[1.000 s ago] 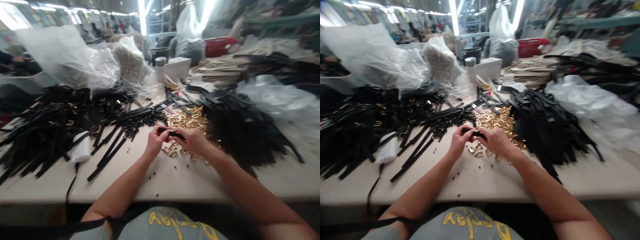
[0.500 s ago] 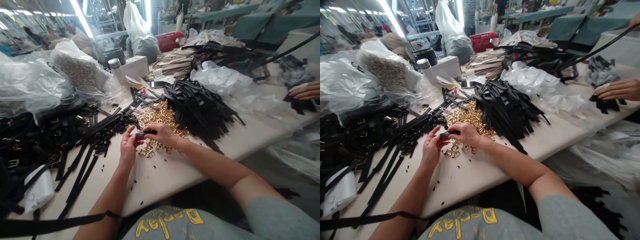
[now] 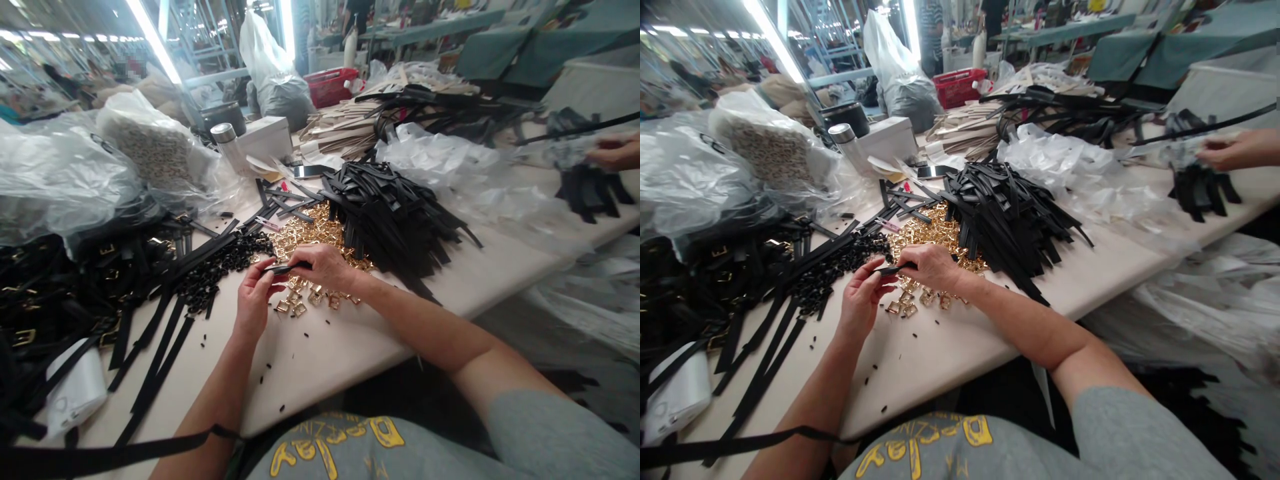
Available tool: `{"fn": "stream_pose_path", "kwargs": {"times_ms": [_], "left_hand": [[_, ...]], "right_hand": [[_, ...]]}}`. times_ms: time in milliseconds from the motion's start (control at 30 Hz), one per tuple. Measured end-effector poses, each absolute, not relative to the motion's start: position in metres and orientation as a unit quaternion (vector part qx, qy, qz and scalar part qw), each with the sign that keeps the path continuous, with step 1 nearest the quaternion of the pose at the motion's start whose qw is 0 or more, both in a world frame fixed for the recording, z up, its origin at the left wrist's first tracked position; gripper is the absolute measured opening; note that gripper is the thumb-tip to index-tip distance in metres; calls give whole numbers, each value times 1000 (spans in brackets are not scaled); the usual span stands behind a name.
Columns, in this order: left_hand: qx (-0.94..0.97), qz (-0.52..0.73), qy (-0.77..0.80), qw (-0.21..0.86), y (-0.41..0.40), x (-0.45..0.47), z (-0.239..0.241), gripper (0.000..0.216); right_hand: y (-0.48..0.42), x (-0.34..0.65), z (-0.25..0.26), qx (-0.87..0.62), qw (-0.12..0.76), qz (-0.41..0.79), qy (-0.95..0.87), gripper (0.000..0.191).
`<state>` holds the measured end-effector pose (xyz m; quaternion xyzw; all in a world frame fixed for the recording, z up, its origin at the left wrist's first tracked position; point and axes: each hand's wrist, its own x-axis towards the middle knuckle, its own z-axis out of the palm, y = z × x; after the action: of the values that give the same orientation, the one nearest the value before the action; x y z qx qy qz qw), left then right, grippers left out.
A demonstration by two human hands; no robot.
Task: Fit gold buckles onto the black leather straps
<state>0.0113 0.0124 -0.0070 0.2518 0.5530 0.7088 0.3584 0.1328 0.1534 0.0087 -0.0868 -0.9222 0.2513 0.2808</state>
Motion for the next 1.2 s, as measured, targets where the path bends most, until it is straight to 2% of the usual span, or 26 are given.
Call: {"fn": "stream_pose_path", "kwargs": {"times_ms": [133,233,300,400,500,567,700,833,967,1067,1200], "left_hand": [[276,678,598,326,14,9,-7,33],[214,731,573,304,16,4,-8,35],[172,773,555,255,17,0,-8,34],[191,792,558,158,16,-2,-10,28],[286,750,585,115,14,4,-14,22],[354,709,600,110,12,10,-17,17],[485,628,598,109,9,25,-17,8],[492,622,577,196,8,31,-10,15],[287,736,545,282,12,20,-4,34],[209,761,526,318,16,9,-2,50],[172,742,550,344,18,7,-2,48]], "right_hand": [[157,133,8,-43,299,168,-938,11],[157,134,12,-15,372,150,-916,12],[155,134,13,-14,415,180,-892,14],[151,131,9,-52,403,341,-847,26],[146,123,1,-98,321,617,-712,38],[143,119,0,-108,277,763,-575,38],[145,121,10,-130,252,871,-400,25],[159,132,23,-161,231,828,-485,23],[172,145,32,-176,131,651,-727,26],[173,150,37,-154,47,535,-830,30],[167,151,43,-133,-14,456,-880,35]]}}
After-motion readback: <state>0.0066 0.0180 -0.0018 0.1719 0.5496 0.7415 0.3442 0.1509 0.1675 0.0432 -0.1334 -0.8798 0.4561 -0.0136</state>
